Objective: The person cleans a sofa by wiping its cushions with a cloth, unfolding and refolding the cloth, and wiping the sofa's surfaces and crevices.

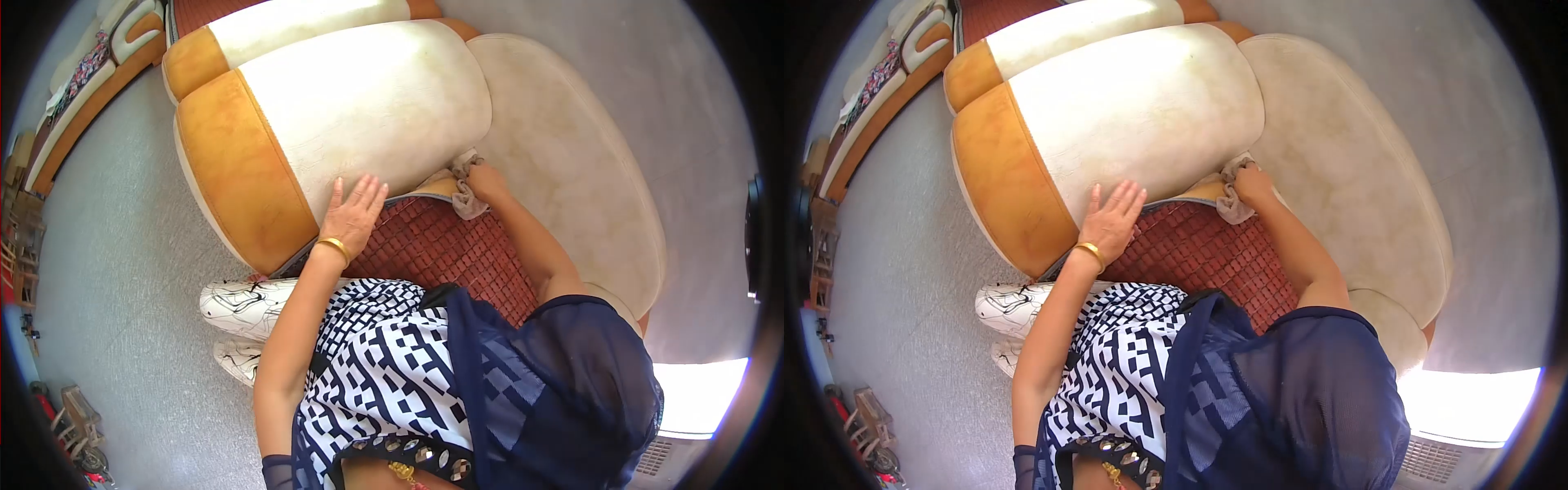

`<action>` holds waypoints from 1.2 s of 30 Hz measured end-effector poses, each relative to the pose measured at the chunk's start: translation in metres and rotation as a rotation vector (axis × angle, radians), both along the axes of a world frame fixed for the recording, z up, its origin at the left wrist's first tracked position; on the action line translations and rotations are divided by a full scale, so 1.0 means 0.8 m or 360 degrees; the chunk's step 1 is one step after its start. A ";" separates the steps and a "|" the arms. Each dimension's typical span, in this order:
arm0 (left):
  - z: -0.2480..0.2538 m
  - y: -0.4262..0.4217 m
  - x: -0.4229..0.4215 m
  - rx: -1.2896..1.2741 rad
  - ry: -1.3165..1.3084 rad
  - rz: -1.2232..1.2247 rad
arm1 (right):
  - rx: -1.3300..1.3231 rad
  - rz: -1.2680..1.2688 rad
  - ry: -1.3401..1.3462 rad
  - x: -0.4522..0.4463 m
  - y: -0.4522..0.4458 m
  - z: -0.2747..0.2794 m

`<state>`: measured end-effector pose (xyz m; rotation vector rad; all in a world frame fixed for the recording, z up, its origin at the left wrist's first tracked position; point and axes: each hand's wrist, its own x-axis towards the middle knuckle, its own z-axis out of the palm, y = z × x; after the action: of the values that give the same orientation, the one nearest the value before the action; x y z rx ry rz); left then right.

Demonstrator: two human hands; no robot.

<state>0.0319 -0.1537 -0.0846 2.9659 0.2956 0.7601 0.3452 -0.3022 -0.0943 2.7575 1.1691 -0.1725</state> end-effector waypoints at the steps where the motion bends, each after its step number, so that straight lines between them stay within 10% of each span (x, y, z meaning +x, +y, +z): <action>1: -0.005 -0.003 0.011 0.0246 -0.0008 -0.0079 | -0.0006 0.0051 -0.0003 0.003 -0.001 0.002; 6: -0.016 -0.043 0.028 -0.0422 0.0421 0.0071 | 0.0017 0.0061 0.0331 0.122 0.016 -0.061; 10: -0.027 -0.079 0.019 -0.0364 0.0683 -0.0452 | 0.1801 -0.1647 0.1793 0.221 0.044 -0.056; 14: -0.037 -0.092 0.005 -0.0395 0.0758 -0.0555 | 0.2323 -0.1896 0.2247 0.192 0.110 -0.049; 16: -0.036 -0.090 0.004 -0.0423 0.0793 -0.0571 | 0.2062 -0.1704 0.1052 0.064 0.121 0.034; 19: -0.037 -0.091 0.004 -0.0421 0.0865 -0.0551 | 0.1932 -0.1397 0.0432 0.010 0.137 0.007; 27: -0.055 -0.089 0.003 -0.0496 0.0885 -0.0497 | 0.1930 0.0144 0.0047 -0.233 0.133 -0.016; 29: -0.099 -0.097 0.009 -0.0938 0.0238 -0.0330 | 0.1785 0.0406 -0.0053 -0.278 0.125 -0.001; 32: -0.046 -0.094 0.001 -0.1674 0.0312 -0.0304 | 0.1659 0.0950 -0.0266 -0.282 0.127 0.002; 36: -0.052 -0.092 -0.007 -0.0589 0.0567 -0.0331 | 0.1537 0.1491 -0.0513 -0.202 0.123 0.001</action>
<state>0.0262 -0.2276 -0.1265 2.7002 0.1228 0.1306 0.1839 -0.2039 -0.0935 2.2177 2.7241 1.1338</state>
